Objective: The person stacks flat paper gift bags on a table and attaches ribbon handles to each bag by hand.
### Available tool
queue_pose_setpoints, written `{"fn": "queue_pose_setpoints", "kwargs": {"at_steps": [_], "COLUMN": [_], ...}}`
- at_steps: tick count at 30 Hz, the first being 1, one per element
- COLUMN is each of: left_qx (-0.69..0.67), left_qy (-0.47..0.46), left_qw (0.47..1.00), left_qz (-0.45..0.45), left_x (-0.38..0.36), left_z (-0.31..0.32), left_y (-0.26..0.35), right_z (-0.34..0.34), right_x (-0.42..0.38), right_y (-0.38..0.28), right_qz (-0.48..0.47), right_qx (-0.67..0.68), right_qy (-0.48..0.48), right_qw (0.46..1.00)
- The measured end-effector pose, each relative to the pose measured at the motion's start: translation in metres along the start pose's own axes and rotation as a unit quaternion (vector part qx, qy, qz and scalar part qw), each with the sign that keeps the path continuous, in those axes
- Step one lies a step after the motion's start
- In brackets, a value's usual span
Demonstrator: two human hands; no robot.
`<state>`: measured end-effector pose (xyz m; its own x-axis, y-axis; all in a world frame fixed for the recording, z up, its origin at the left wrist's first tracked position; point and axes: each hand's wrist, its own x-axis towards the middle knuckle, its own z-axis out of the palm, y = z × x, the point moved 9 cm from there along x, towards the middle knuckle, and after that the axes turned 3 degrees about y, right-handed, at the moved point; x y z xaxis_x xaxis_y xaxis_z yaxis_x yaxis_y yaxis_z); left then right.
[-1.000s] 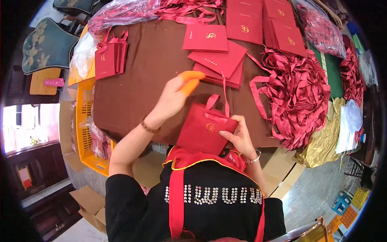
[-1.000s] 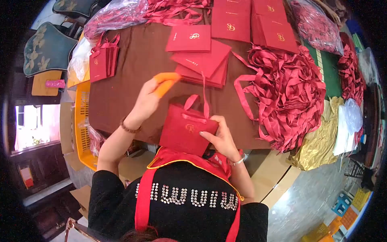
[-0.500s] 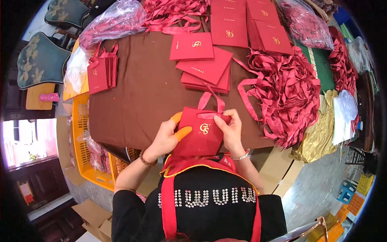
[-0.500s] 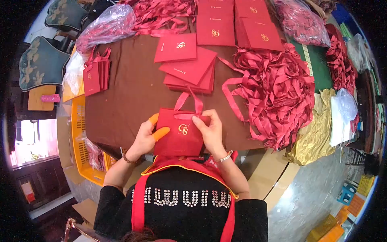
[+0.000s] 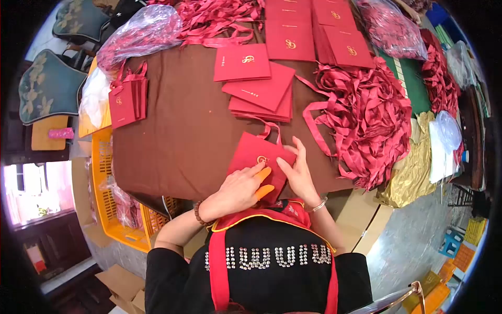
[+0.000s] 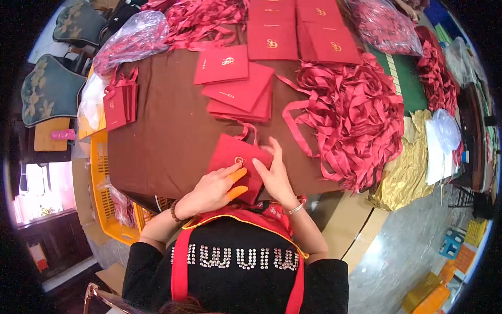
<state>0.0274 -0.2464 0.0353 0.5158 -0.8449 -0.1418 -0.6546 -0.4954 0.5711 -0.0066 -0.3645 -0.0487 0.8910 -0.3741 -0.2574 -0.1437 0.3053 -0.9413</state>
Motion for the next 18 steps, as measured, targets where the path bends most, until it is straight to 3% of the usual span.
{"fn": "queue_pose_setpoints", "kwargs": {"at_steps": [1, 2, 3, 5, 7, 10, 13, 14, 15, 18], "left_qx": [-0.002, -0.003, -0.024, -0.044, -0.061, -0.076, 0.054, 0.163, 0.205, 0.248], "left_qy": [-0.007, -0.010, -0.013, -0.022, 0.027, 0.121, 0.248, 0.267, 0.210, 0.153], "left_qw": [1.000, 1.000, 1.000, 0.999, 0.997, 0.980, 0.952, 0.937, 0.951, 0.951], "left_qz": [0.013, 0.018, 0.013, 0.022, 0.050, 0.136, 0.170, 0.154, 0.097, 0.103], "left_x": [0.002, 0.004, 0.010, 0.024, 0.046, 0.101, 0.170, 0.191, 0.212, 0.226], "left_z": [0.001, -0.001, -0.008, -0.018, -0.031, -0.021, -0.011, -0.001, 0.012, 0.035], "left_y": [0.003, 0.004, 0.008, 0.017, 0.030, 0.045, 0.054, 0.052, 0.042, 0.027], "right_z": [-0.006, -0.006, -0.007, -0.005, -0.012, -0.007, 0.005, 0.004, 0.002, -0.010], "right_x": [-0.003, -0.010, -0.011, -0.021, -0.019, -0.028, -0.043, -0.045, -0.048, -0.053], "right_y": [-0.024, -0.047, -0.053, -0.078, -0.068, -0.056, -0.066, -0.061, -0.055, -0.042], "right_qz": [-0.095, -0.185, -0.183, -0.257, -0.271, -0.297, -0.299, -0.292, -0.284, -0.207], "right_qx": [-0.169, -0.332, -0.333, -0.517, -0.446, -0.405, -0.400, -0.369, -0.337, -0.295], "right_qy": [0.034, 0.067, 0.073, 0.150, 0.116, 0.090, 0.062, 0.060, 0.058, 0.038], "right_qw": [0.980, 0.922, 0.922, 0.803, 0.845, 0.860, 0.864, 0.880, 0.896, 0.932]}}
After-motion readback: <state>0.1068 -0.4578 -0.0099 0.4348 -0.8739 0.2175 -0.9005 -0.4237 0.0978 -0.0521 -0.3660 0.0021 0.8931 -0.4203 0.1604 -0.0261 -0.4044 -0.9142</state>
